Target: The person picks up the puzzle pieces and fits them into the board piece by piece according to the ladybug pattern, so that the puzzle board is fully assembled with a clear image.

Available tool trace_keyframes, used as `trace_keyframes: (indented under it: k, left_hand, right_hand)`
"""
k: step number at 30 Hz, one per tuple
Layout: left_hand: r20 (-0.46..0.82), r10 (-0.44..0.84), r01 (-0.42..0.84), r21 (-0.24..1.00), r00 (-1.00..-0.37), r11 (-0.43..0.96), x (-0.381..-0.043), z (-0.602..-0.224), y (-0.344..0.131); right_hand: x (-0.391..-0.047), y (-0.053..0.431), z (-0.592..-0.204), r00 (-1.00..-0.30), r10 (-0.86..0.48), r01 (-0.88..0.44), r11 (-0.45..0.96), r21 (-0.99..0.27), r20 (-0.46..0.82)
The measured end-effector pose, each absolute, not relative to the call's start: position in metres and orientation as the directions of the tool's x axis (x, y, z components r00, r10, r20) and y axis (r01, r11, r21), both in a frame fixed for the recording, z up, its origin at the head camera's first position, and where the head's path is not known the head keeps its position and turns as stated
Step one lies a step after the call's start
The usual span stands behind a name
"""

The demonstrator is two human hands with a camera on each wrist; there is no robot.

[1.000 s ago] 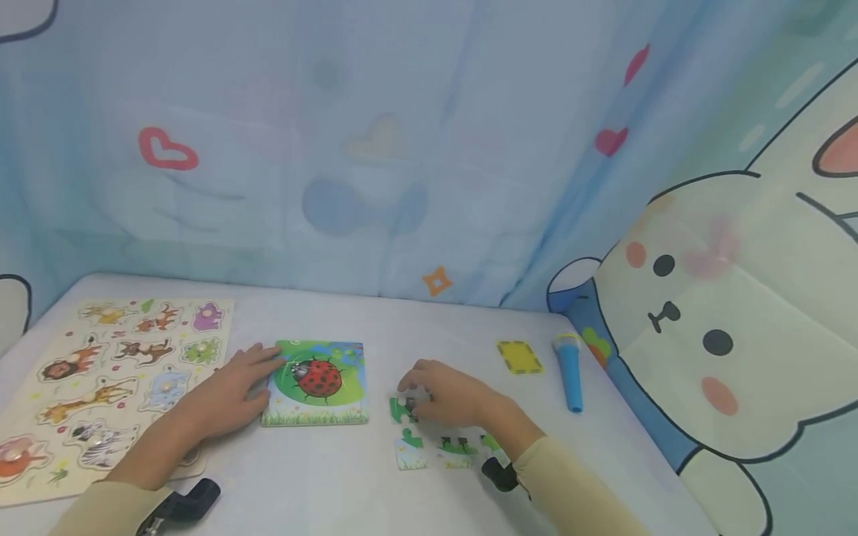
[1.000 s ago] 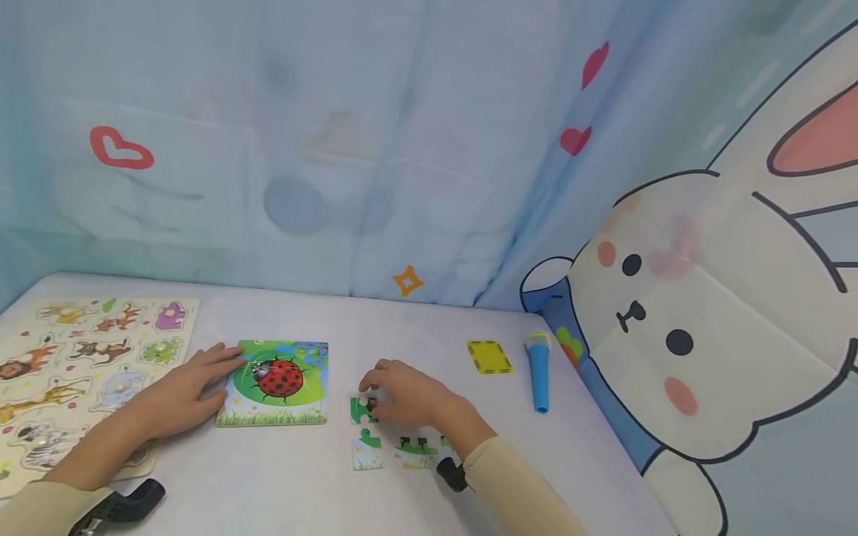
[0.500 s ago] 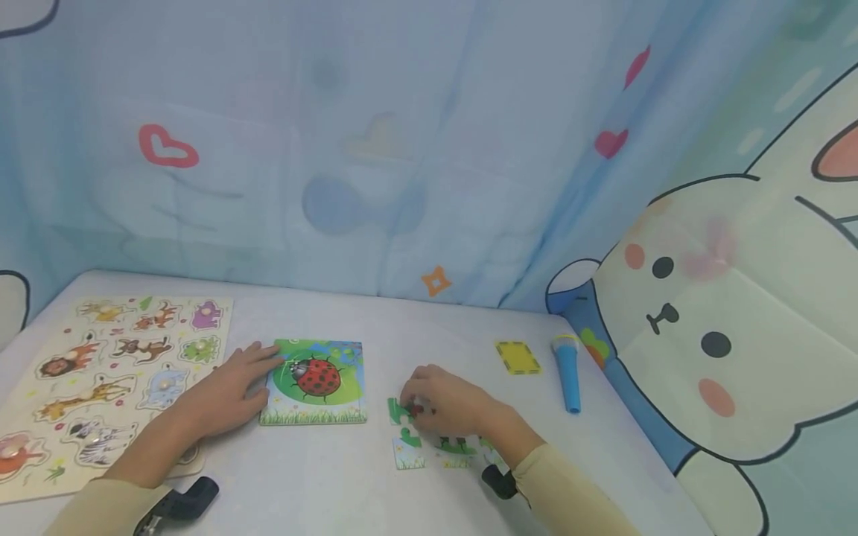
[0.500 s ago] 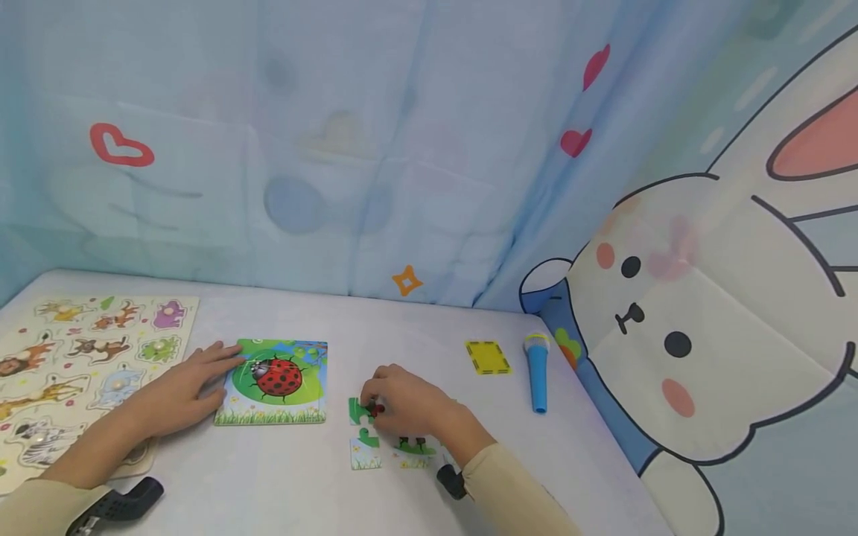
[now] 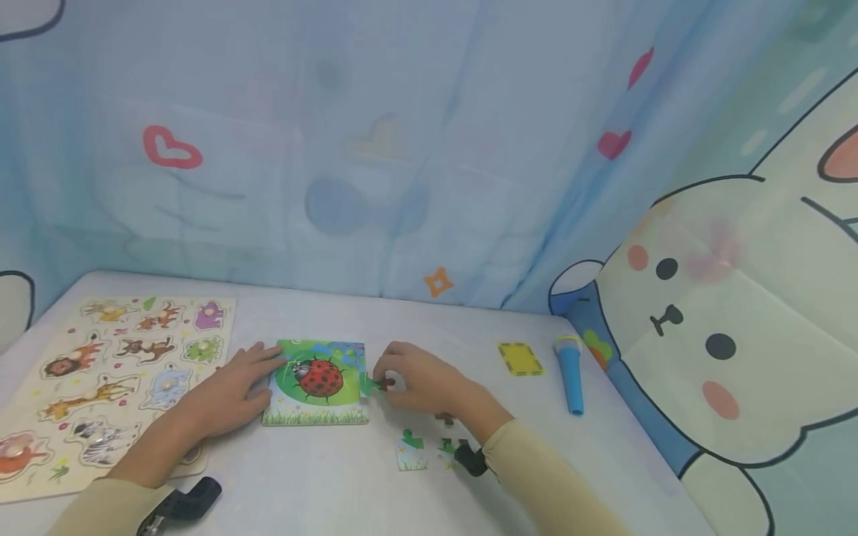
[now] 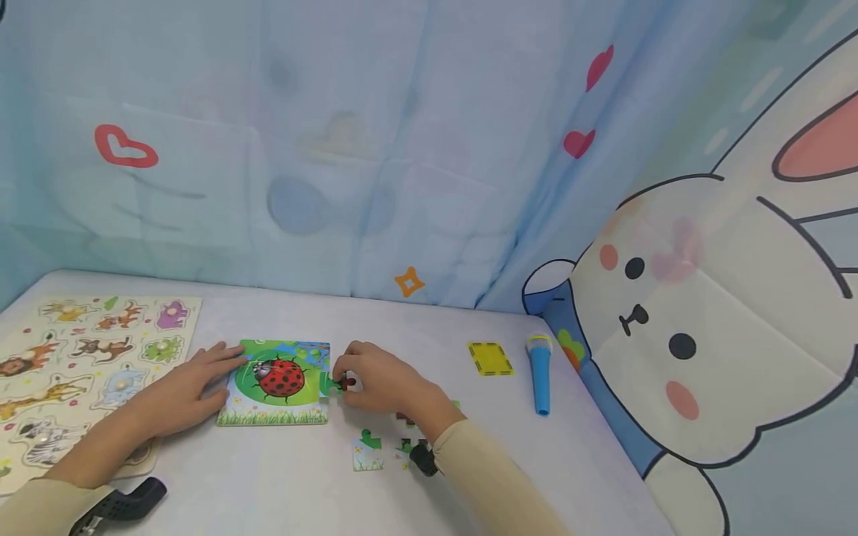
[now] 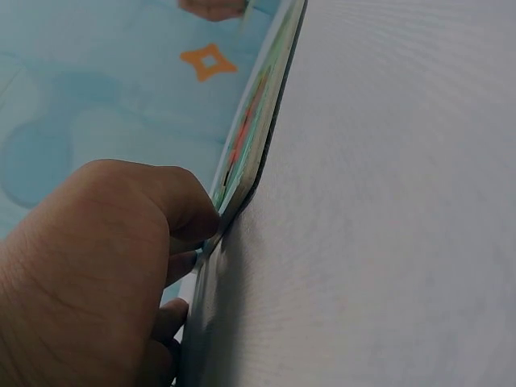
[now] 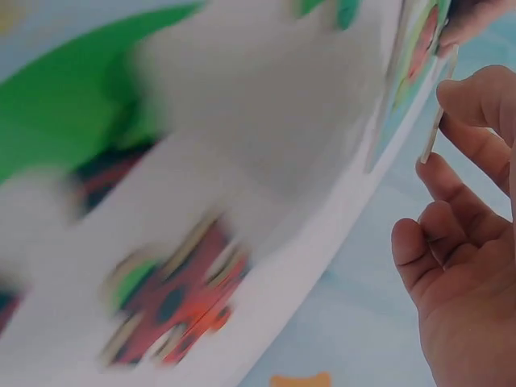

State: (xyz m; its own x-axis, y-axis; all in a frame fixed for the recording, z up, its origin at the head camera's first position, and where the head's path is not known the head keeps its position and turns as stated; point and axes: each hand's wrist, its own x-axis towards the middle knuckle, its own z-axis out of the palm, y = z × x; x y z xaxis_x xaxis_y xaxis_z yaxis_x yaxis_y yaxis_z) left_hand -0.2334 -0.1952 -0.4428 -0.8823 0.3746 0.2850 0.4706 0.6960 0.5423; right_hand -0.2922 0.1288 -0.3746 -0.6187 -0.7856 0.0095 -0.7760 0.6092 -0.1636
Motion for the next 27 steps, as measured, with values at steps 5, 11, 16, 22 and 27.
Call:
trace_keyframes:
  k: [5, 11, 16, 22, 27]
  left_hand:
    - [0.300, 0.381, 0.485, 0.536, -0.875, 0.691, -0.234, -0.445, -0.196]
    - [0.290, 0.377, 0.475, 0.535, -0.880, 0.698, -0.236, -0.446, -0.197]
    - [0.273, 0.372, 0.461, 0.539, -0.887, 0.705, -0.236, -0.446, -0.197]
    - [0.273, 0.376, 0.465, 0.530, -0.885, 0.709, -0.235, -0.445, -0.196]
    - [0.280, 0.373, 0.467, 0.524, -0.884, 0.712, -0.233, -0.442, -0.196]
  right_hand:
    - [-0.296, 0.101, -0.372, -0.590, -0.808, -0.797, 0.582, -0.163, 0.003]
    - [-0.300, 0.071, -0.372, -0.562, -0.827, -0.808, 0.548, -0.219, 0.003]
    - [-0.303, 0.049, -0.376, -0.546, -0.838, -0.809, 0.525, -0.264, 0.006]
    - [-0.307, 0.031, -0.382, -0.544, -0.839, -0.816, 0.533, -0.223, -0.017]
    - [-0.305, 0.019, -0.383, -0.564, -0.823, -0.801, 0.564, -0.199, -0.064]
